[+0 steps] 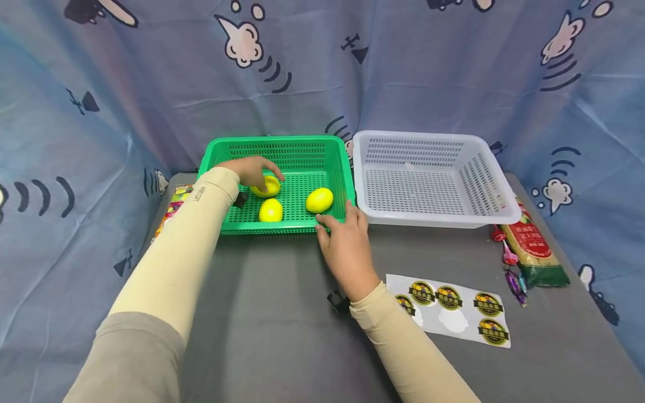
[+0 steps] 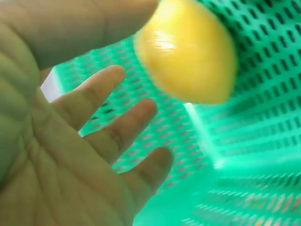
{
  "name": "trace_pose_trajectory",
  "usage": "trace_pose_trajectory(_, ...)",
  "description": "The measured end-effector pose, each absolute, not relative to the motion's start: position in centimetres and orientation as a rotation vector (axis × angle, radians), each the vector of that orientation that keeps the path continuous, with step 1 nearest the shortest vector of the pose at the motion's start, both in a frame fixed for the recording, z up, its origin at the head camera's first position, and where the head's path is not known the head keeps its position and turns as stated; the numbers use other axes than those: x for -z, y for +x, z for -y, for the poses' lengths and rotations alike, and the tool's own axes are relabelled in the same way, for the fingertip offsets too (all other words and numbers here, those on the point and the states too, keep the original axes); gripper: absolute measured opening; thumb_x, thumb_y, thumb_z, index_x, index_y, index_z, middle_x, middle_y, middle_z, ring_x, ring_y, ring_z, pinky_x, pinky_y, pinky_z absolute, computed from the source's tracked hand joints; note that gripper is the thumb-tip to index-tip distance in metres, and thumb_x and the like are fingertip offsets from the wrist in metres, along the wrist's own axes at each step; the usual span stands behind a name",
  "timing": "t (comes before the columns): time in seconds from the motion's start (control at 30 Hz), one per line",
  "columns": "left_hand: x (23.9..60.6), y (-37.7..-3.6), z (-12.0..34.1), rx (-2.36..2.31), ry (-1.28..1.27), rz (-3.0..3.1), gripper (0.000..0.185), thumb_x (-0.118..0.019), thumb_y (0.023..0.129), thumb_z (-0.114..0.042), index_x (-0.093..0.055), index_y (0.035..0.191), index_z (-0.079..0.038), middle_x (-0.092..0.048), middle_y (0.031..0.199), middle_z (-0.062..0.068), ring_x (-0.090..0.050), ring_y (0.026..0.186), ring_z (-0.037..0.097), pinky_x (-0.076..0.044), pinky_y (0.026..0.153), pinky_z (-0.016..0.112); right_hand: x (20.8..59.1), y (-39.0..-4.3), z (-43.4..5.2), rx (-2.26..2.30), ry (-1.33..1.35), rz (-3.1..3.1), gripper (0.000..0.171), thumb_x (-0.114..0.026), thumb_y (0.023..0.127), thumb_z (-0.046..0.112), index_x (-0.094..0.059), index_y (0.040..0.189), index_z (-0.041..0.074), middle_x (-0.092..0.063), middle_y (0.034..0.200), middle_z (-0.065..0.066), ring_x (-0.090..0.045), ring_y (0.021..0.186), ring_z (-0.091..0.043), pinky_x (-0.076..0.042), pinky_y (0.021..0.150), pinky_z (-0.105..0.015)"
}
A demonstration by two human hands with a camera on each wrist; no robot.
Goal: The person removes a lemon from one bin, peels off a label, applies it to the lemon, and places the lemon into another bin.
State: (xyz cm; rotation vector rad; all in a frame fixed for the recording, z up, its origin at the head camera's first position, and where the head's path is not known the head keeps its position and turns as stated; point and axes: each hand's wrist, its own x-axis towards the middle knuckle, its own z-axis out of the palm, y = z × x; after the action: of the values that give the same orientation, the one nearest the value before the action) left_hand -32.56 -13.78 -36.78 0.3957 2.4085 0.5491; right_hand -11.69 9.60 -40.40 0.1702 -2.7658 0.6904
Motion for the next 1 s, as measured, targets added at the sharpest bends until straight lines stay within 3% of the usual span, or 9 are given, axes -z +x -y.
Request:
trace_pose_trajectory(0.17,39.9,-32.8,15.2,-0.592,0.338,-2.354,0.053,-0.072,0.097,0.001,-0.068,0.143,-0.026,-0.034,0.167,0.013,-0.041,0.137,0.036,-0.045,0.103,0.051,40.9,-11.5,-9.4,-0.699,0.174,2.742,0.023,-0.076,0.101,0.022,-0.082,0.122,0.015,-0.045,0.153,-0.036,-0.042,0.138,-0.054,-0.046,0.109,-0.060)
trace_pose_trajectory(0.3,41.2,-32.5,15.7,-0.713,0.325,-2.349,0.052,-0.073,0.098,0.000,-0.065,0.146,-0.020,-0.039,0.163,0.015,-0.048,0.130,0.036,-0.047,0.102,0.050,41.1,-11.4,-9.3,-0.712,0.180,2.736,0.023,-0.077,0.101,0.022,-0.082,0.121,0.014,-0.046,0.152,-0.037,-0.043,0.137,-0.055,-0.046,0.108,-0.060)
trace_pose_trajectory(0.47,38.0,-31.0,15.4,-0.990,0.366,-2.433,0.053,-0.072,0.102,-0.010,-0.056,0.152,-0.014,-0.048,0.153,0.016,-0.053,0.119,0.035,-0.050,0.097,0.046,41.1,-11.4,-9.3,-0.702,0.201,2.708,0.022,-0.078,0.100,0.021,-0.083,0.119,0.012,-0.049,0.149,-0.038,-0.044,0.135,-0.056,-0.047,0.107,-0.061)
trace_pose_trajectory(0.63,32.2,-23.5,13.3,-1.348,0.424,-2.627,0.052,-0.075,0.101,-0.023,-0.059,0.151,-0.020,-0.055,0.141,0.012,-0.057,0.114,0.035,-0.053,0.090,0.045,40.8,-11.6,-9.5,-0.692,0.211,2.689,0.022,-0.079,0.099,0.021,-0.083,0.118,0.012,-0.050,0.147,-0.039,-0.044,0.134,-0.057,-0.046,0.107,-0.061)
trace_pose_trajectory(0.73,31.9,-16.9,12.3,-1.455,0.410,-2.757,0.051,-0.079,0.098,-0.022,-0.064,0.146,-0.021,-0.057,0.137,0.011,-0.055,0.117,0.032,-0.053,0.090,0.047,40.8,-11.7,-9.5,-0.687,0.219,2.687,0.022,-0.078,0.099,0.021,-0.083,0.118,0.011,-0.049,0.146,-0.039,-0.044,0.134,-0.058,-0.046,0.107,-0.062)
trace_pose_trajectory(0.87,36.4,-9.4,10.8,-1.505,0.275,-2.835,0.051,-0.085,0.093,-0.018,-0.069,0.141,-0.020,-0.057,0.129,0.014,-0.053,0.114,0.031,-0.053,0.091,0.048,40.9,-12.0,-9.5,-0.681,0.229,2.685,0.022,-0.078,0.100,0.021,-0.082,0.119,0.010,-0.050,0.145,-0.040,-0.044,0.134,-0.058,-0.045,0.107,-0.063)
trace_pose_trajectory(1.0,43.0,-6.1,8.8,-1.441,0.141,-2.809,0.052,-0.088,0.090,-0.018,-0.071,0.140,-0.021,-0.059,0.123,0.014,-0.054,0.112,0.033,-0.049,0.090,0.047,41.0,-12.4,-9.6,-0.685,0.225,2.694,0.022,-0.076,0.101,0.021,-0.082,0.120,0.010,-0.050,0.146,-0.039,-0.043,0.135,-0.057,-0.045,0.108,-0.062)
